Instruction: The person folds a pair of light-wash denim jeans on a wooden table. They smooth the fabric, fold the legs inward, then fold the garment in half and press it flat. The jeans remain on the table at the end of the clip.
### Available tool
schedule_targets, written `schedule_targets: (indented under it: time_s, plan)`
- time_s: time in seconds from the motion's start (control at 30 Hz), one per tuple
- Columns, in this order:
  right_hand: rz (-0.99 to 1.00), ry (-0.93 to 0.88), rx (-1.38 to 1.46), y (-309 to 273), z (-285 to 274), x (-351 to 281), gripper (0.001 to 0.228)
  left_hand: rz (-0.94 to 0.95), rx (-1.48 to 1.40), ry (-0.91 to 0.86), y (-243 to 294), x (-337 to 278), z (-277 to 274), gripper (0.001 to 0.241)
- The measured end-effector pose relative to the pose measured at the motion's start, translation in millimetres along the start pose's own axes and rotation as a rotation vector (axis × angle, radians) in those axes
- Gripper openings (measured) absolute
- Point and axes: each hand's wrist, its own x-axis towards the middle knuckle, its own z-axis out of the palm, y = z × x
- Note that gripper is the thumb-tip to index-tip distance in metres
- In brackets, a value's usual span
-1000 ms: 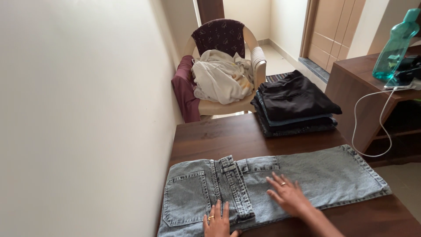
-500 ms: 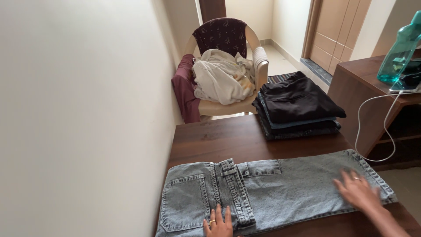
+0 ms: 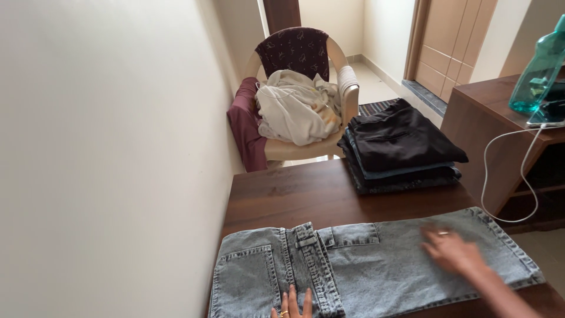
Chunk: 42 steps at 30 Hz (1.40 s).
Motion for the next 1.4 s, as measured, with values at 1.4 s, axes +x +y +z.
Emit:
schedule_targets:
  time_s: [1.4]
  plan:
    - [0.422,0.695,2.053,101.6,66.1,-87.1,0.033,-0.015,0.053,-0.235,1.2,10.9,-28.6,0.052]
